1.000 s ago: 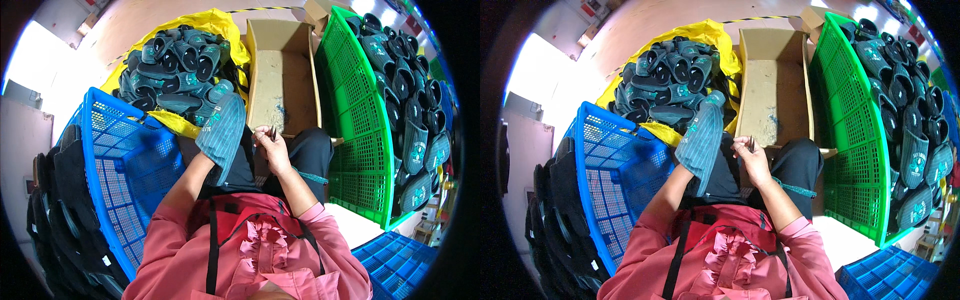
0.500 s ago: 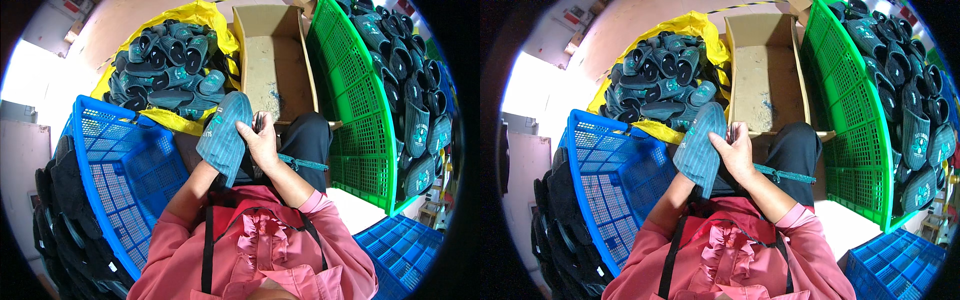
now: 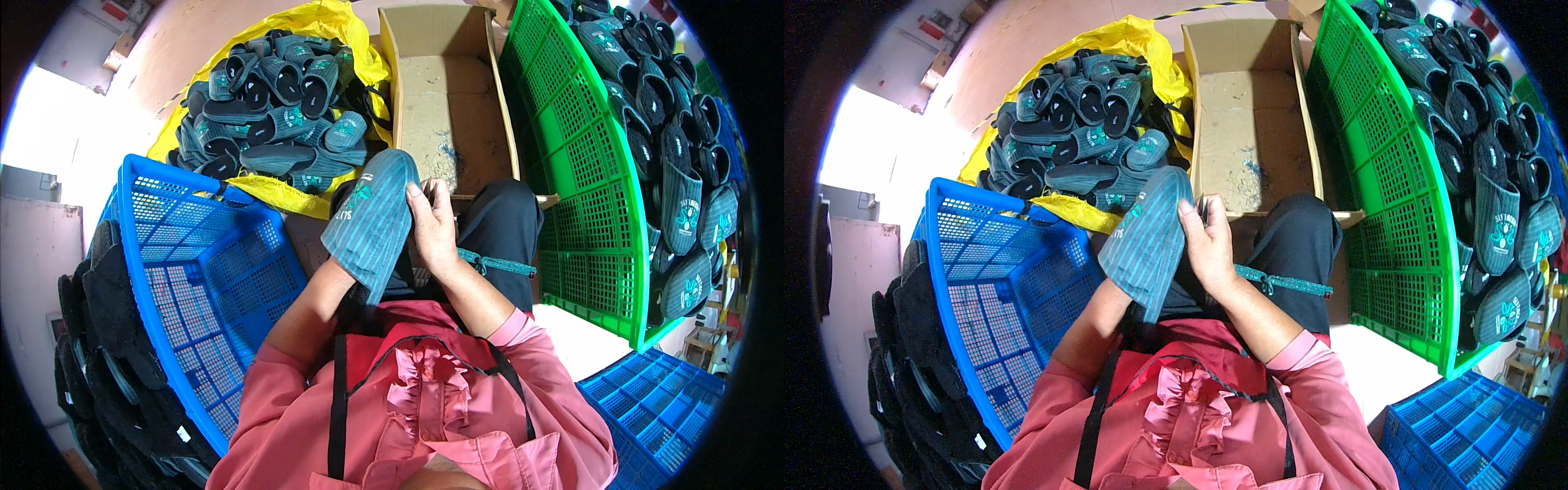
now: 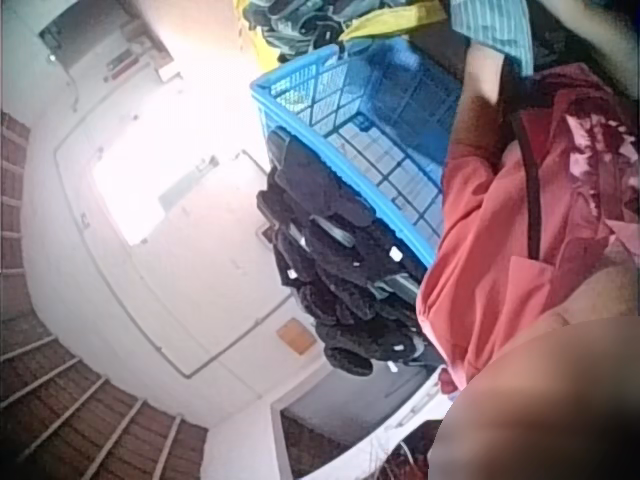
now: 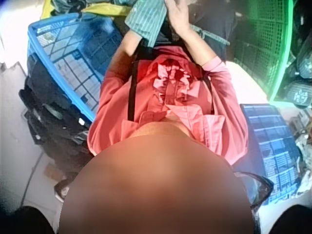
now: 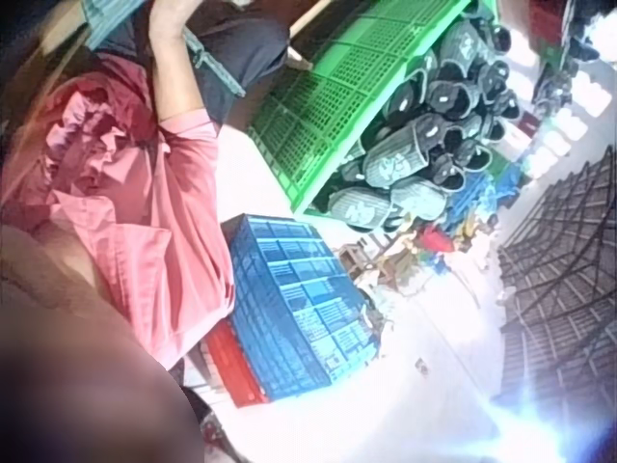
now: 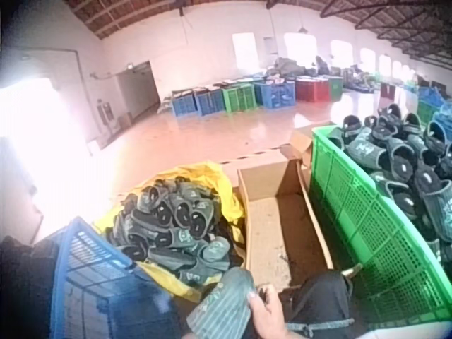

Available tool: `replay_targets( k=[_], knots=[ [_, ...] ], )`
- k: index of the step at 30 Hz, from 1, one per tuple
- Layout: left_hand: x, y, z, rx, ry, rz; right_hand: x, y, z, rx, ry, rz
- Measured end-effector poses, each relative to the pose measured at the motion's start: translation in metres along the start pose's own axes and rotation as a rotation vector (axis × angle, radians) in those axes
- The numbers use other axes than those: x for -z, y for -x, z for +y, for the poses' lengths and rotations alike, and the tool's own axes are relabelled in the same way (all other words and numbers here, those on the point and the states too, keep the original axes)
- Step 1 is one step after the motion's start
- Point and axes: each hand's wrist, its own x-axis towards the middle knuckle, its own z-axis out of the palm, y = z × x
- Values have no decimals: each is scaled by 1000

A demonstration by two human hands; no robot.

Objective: The person sits on the floor and repeatedly picks up black slipper uppers and teal slipper soles, presses them together by hand, and places the assembled slippers into a yellow bag. The person handles the items one at a time and continues the process across multiple units.

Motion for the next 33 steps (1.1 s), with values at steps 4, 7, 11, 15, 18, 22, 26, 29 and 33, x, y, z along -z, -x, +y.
replay_targets(
  k=[4,7,11,15,18,22,26,29,33],
  knots=[
    [28,-12,12,-209,-145,-104,2,-8,7,-83,-151,9],
    [19,-16,8,-237,-187,-70,2,-9,1,-250,-243,40],
    [31,-27,20,-268,-338,-149,16,-14,-24,-576,-247,-45],
    [41,-23,29,-400,-443,-207,21,-13,-18,-556,-182,-91],
    [57,-17,35,-230,-224,-241,17,-6,-10,-482,-220,-14],
    [74,12,-2,-2,73,-484,24,2,1,-346,-258,68],
    [67,45,6,515,1481,-180,40,3,14,-287,-267,-3],
    [44,38,25,778,1294,181,41,6,16,-316,-202,-145],
    [6,42,21,639,915,221,38,3,1,-271,-40,-174]
  ],
)
